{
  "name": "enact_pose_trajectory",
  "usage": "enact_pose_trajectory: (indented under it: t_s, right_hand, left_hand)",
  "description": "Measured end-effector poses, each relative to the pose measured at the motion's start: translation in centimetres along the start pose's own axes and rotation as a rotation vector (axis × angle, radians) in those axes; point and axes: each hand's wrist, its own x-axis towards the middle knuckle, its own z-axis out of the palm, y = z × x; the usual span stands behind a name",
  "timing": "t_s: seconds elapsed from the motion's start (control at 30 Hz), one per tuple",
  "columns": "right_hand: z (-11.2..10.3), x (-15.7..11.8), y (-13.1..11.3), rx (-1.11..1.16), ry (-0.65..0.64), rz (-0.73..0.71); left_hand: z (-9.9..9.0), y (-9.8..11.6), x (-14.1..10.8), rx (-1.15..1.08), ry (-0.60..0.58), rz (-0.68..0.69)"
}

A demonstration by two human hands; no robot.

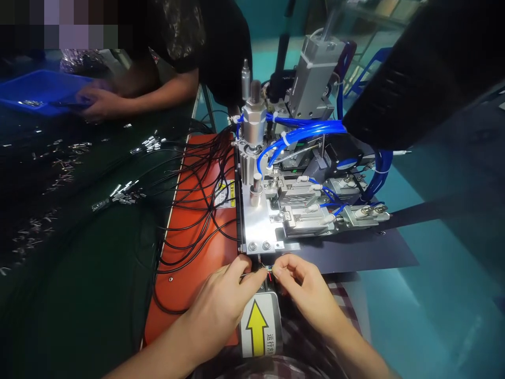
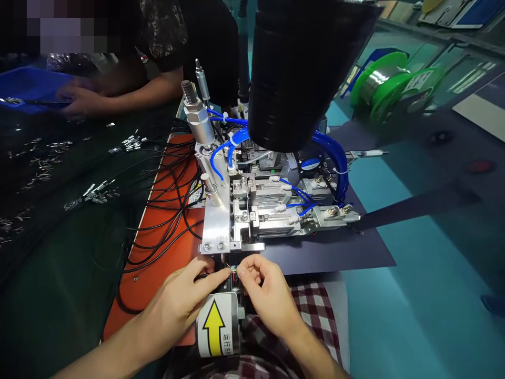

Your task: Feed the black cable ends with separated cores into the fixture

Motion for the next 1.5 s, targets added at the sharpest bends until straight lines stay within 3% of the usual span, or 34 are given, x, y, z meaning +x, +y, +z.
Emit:
enact_pose_trajectory:
  t_s: [0.43,0.73,1.03,1.27,1.5]
  right_hand:
    - [0.1,0.0,-0.2,-0.073,0.034,-0.026]
    - [0.4,-0.3,0.1,-0.298,0.141,-0.132]
    - [0.0,0.2,0.2,-0.021,0.025,0.013]
    - [0.1,-0.4,0.0,-0.187,0.191,-0.155]
    - [1.0,-0.3,0.4,-0.335,0.236,-0.278]
  left_hand:
    - [0.1,0.3,0.0,0.127,-0.026,-0.002]
    - [0.3,0.3,-0.3,0.091,-0.04,-0.044]
    - [0.3,0.0,0.2,0.019,0.011,0.016]
    - [0.3,0.0,0.1,0.041,0.027,0.017]
    - [0.5,-0.1,-0.2,0.041,0.012,-0.011]
